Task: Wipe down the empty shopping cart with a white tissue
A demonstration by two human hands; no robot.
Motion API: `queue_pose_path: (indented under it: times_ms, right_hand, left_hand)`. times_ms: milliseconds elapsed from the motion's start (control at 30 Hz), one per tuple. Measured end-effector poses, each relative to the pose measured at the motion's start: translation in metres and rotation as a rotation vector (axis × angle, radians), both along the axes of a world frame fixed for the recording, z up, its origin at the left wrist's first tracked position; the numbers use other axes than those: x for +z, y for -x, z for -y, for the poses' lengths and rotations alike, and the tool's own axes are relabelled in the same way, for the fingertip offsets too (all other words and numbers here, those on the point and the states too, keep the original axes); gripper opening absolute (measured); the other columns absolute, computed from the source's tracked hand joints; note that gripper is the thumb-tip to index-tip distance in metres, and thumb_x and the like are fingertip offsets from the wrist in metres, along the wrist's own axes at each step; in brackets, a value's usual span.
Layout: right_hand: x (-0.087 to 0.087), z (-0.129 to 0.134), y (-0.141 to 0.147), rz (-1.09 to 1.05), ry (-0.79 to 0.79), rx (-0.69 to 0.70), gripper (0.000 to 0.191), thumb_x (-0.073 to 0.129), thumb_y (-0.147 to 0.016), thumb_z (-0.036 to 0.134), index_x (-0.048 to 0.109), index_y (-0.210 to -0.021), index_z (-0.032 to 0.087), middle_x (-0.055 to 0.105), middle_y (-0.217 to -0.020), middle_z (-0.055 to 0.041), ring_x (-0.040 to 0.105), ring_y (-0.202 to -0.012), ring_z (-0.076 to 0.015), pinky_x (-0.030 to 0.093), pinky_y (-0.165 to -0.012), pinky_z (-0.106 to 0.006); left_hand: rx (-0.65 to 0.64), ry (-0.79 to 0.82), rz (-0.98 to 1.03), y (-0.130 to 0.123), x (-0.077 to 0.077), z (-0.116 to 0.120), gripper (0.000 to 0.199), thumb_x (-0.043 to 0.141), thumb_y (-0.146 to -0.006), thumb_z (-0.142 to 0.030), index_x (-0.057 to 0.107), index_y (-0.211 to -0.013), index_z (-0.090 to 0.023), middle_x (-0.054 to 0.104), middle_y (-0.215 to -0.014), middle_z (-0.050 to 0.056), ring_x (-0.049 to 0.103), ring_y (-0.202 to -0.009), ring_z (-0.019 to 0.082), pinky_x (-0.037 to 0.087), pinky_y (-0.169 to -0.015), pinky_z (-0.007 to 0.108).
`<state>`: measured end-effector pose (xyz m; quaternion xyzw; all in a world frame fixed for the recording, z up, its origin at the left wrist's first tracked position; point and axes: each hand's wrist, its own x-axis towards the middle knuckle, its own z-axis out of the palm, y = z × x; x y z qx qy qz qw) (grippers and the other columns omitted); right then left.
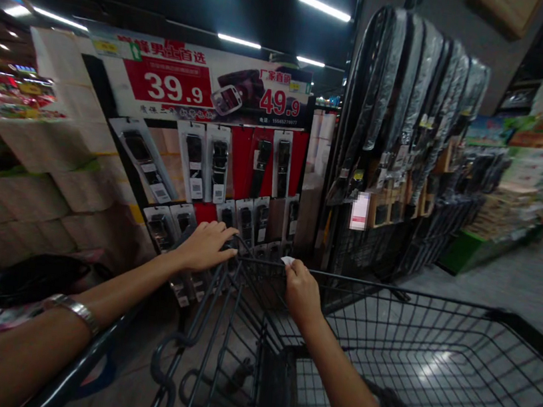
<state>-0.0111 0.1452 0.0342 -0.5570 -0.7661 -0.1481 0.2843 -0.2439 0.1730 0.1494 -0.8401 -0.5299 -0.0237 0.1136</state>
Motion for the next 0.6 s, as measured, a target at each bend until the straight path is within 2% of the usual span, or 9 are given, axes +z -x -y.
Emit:
queue_pose_path:
  times_ms: [100,167,233,300,400,600]
  right_hand:
    - [0.005,0.003,-0.015,0.022,-0.049,-0.048,0.026,0.041,-0.089,0.010,0.067,-0.087,0.014,0.062,-0.088,-0.0108,0.054,-0.079,-0.0197,0.042,-0.070,-0.030]
    - [0.011,0.006,-0.011,-0.011,-0.097,-0.036,0.027,0.040,-0.090,0.012,0.066,-0.083,0.014,0.061,-0.080,-0.0098,0.052,-0.078,-0.0207,0.042,-0.072,-0.031]
    - [0.016,0.008,0.000,-0.068,-0.141,0.044,0.028,0.038,-0.091,0.014,0.065,-0.088,0.015,0.060,-0.080,-0.0088,0.051,-0.079,-0.0205,0.042,-0.075,-0.032]
    - [0.015,0.009,0.017,-0.107,-0.162,0.170,0.028,0.036,-0.092,0.014,0.064,-0.097,0.016,0.061,-0.087,-0.0086,0.051,-0.083,-0.0196,0.043,-0.078,-0.031]
    - [0.003,0.004,0.038,-0.104,-0.156,0.264,0.027,0.038,-0.091,0.012,0.063,-0.101,0.017,0.062,-0.095,-0.0091,0.053,-0.087,-0.0191,0.045,-0.078,-0.030]
    - [-0.040,-0.013,0.054,-0.144,-0.169,0.206,0.028,0.041,-0.090,0.010,0.064,-0.104,0.017,0.062,-0.100,-0.0113,0.054,-0.089,-0.0204,0.048,-0.075,-0.032]
  left_hand:
    - [0.003,-0.007,-0.008,-0.001,0.000,0.000,0.044,0.042,-0.086,-0.043,0.051,-0.120,-0.018,0.057,-0.107,0.013,0.050,-0.102,0.028,0.036,-0.088,0.040]
    - [0.002,-0.017,-0.007,-0.001,0.000,0.000,0.044,0.042,-0.086,-0.043,0.052,-0.120,-0.017,0.057,-0.107,0.013,0.051,-0.102,0.028,0.036,-0.088,0.040]
    - [0.002,-0.021,-0.006,-0.001,0.000,0.001,0.043,0.042,-0.086,-0.043,0.052,-0.119,-0.017,0.057,-0.107,0.013,0.051,-0.102,0.028,0.036,-0.088,0.040]
    - [0.006,-0.022,-0.002,-0.001,0.000,0.001,0.043,0.043,-0.086,-0.044,0.052,-0.119,-0.018,0.058,-0.107,0.012,0.051,-0.102,0.027,0.036,-0.089,0.040]
    - [0.004,-0.022,0.003,0.000,-0.001,0.000,0.042,0.043,-0.085,-0.044,0.052,-0.118,-0.019,0.058,-0.107,0.011,0.051,-0.101,0.027,0.035,-0.089,0.040]
    - [0.013,-0.033,-0.002,0.000,-0.003,-0.002,0.044,0.044,-0.085,-0.045,0.052,-0.119,-0.019,0.058,-0.107,0.011,0.050,-0.103,0.027,0.035,-0.088,0.039]
